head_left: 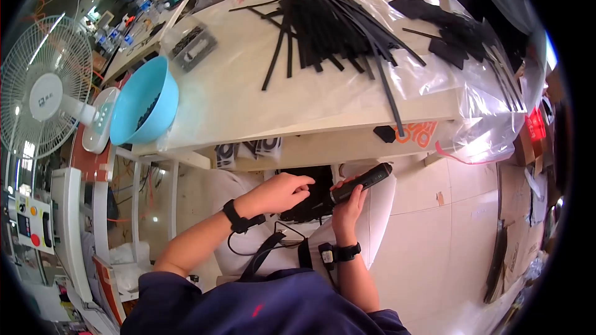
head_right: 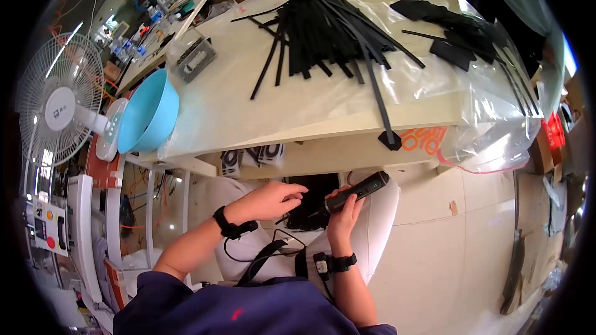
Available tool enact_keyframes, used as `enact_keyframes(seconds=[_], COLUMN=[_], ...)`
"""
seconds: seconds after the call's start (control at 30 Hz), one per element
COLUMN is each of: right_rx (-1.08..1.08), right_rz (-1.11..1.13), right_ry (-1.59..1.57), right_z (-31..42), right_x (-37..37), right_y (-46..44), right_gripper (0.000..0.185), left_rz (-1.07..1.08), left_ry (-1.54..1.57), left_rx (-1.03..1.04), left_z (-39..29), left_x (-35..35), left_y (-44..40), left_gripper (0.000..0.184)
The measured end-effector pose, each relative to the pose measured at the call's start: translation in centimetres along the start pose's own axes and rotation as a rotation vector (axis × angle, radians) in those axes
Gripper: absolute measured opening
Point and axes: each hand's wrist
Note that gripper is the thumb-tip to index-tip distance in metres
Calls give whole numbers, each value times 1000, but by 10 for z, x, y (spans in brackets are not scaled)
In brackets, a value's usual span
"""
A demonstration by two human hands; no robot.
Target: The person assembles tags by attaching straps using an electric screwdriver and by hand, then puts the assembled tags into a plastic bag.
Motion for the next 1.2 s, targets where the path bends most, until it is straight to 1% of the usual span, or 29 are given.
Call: enact_keyframes(seconds=[0.07,0.13,0.17,0.2,0.23,0.3,0.33,0.37,0.4,0.43,0.47,0.5,0.53,0.57,0.6,0.63,0.67,0.73,0.77,0.87,0.9,0.93,1.0,1.07,1.13,1.2], right_rx=[-8,41,-32,-28,32,141,136,152,163,165,156,169,181,196,190,207,224,232,230,243,252,255,266,254,244,284], right_rz=[3,-77,-54,-58,-64,-77,-84,-78,-69,-85,-84,-94,-104,-111,-115,-123,-129,-134,-129,-154,-166,-175,-174,-157,-138,-167], right_ry=[-16,95,318,304,189,-42,-52,-49,-46,-31,-38,-33,-30,-54,-59,-60,-62,-72,-77,-90,-94,-102,-104,-87,-69,-97], right_z=[2,5,3,2,3,4,4,4,5,3,4,6,7,5,5,6,7,8,8,14,16,18,17,13,13,17], right_x=[0,1,-3,-3,-2,-1,-2,-3,-4,-6,-5,-3,-3,-4,-5,-4,-4,-5,-6,-5,-4,-4,-5,-9,-7,-4], right_y=[-4,-3,-4,-4,-5,-10,-12,-11,-12,-13,-15,-13,-13,-13,-13,-13,-14,-13,-15,-14,-16,-18,-17,-18,-16,-16], right_gripper=[29,29,29,29,29,27,27,27,26,26,26,24,23,24,24,24,24,25,26,27,29,29,31,32,34,35], left_rz=[-3,37,58,42,28,1,-65,-126,-128,-159,-148,-127,-185,-217,-212,-244,-259,-292,-357,-362,-368,-355,-295,-268,-316,-283], left_ry=[-4,-12,-15,-70,-124,-373,-465,-611,-755,-829,-979,-1044,-1005,-1039,-1135,-1127,-1080,-1054,-1041,-1072,-1106,-1108,-953,-969,-1104,-1150], left_rx=[179,337,420,458,497,543,677,722,715,728,589,548,554,584,562,538,555,631,620,678,748,749,764,758,837,865], left_z=[-64,-121,-142,-162,-180,-216,-220,-228,-238,-244,-256,-265,-269,-268,-278,-281,-282,-287,-287,-281,-279,-279,-283,-283,-279,-279], left_x=[-26,-52,-64,-75,-85,-104,-108,-113,-119,-125,-130,-133,-133,-135,-136,-135,-133,-128,-124,-121,-121,-121,-121,-118,-120,-127], left_y=[2,0,-7,-17,-31,-69,-100,-129,-159,-187,-214,-245,-271,-310,-327,-350,-375,-400,-413,-453,-454,-455,-457,-455,-464,-466], left_gripper=[32,27,26,24,23,21,20,20,21,21,22,23,23,22,23,27,29,31,31,32,25,25,16,15,12,12])
Point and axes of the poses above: each hand's wrist, its own y-axis away from the middle knuckle, its own x-axis out of the palm, z = x × y, and after that the axes turned 1 degree about y, right-handed
